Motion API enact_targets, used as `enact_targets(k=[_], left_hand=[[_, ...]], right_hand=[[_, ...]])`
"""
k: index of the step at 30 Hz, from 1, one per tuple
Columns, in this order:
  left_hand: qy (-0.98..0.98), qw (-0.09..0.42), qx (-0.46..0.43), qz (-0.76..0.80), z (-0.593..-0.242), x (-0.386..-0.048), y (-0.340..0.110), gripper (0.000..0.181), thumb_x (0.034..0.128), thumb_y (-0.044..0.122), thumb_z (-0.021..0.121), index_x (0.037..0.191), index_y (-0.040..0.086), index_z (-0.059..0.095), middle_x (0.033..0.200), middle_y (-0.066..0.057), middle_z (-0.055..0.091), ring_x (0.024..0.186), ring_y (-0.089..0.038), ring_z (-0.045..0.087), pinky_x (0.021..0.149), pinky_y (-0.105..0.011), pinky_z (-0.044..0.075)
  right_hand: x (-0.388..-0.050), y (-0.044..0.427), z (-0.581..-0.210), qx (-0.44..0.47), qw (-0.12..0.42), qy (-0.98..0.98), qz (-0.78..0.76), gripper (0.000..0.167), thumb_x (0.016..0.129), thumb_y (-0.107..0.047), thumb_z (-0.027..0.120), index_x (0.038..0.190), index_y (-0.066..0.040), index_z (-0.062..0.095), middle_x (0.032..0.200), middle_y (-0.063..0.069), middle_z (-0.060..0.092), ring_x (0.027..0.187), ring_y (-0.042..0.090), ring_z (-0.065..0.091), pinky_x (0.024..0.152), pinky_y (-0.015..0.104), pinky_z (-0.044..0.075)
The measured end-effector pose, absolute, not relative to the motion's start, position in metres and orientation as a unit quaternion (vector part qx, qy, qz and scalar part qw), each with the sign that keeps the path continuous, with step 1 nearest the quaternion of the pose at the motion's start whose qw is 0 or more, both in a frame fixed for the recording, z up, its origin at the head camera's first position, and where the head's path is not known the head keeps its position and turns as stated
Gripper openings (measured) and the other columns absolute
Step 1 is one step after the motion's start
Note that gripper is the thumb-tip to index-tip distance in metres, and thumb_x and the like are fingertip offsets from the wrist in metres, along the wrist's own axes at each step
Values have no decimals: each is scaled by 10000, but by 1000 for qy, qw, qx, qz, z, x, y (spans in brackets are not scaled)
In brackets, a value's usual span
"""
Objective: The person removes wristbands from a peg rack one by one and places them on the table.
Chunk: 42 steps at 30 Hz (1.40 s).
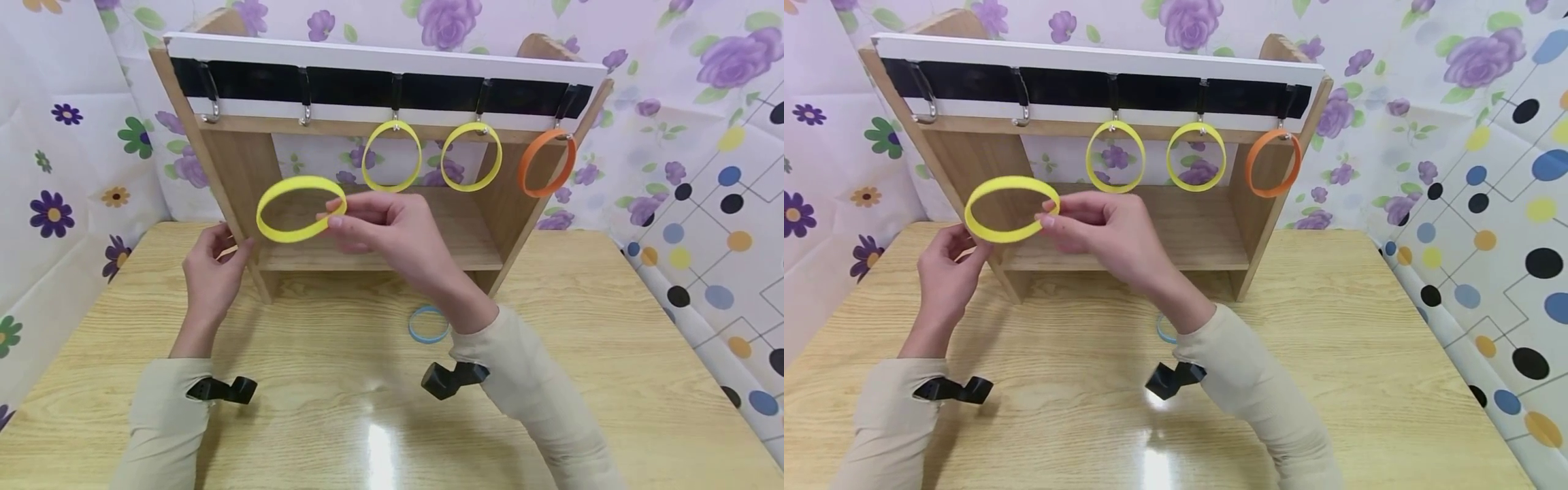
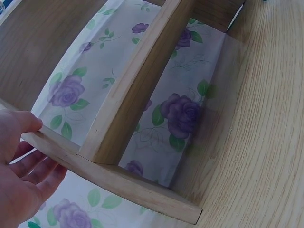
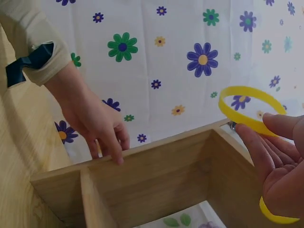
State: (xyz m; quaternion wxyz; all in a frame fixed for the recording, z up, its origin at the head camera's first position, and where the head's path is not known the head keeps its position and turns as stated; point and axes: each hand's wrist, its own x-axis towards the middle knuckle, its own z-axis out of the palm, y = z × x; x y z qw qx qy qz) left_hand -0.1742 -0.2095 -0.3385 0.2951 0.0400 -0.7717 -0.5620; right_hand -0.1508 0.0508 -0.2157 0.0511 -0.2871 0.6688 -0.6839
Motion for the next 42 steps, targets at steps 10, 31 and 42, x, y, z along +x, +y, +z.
enact_targets(k=[10, 31, 42], left_hand=[[-766, 291, 45, -571, -340, -176, -211, 363, 881, 47, 664, 1213, -71, 576, 1026, 17, 591, 925, -6, 580, 824, -170, 513], [-768, 289, 43, -570, -340, -176, -211, 350, 888, 49, 659, 1209, -67, 579, 1045, -7, 599, 937, -13, 581, 834, -184, 518], [-764, 287, 43, -575, -340, -176, -211, 353, 887, 56, 659, 1211, -62, 584, 1060, -33, 605, 944, -17, 584, 831, -179, 515]], right_hand=[[-151, 71, -246, -256, 98, 680, -679, 167, 868, 9, 692, 1023, 73, 694, 940, 149, 706, 910, 314, 681, 771, 434, 581], [-170, 151, -330, -203, 119, 728, -644, 253, 899, -69, 683, 1096, 88, 663, 982, 152, 703, 883, 324, 684, 785, 467, 569], [-173, 176, -367, -152, 135, 731, -652, 337, 905, -46, 667, 1186, 122, 586, 1078, 307, 635, 916, 366, 673, 778, 412, 579]])
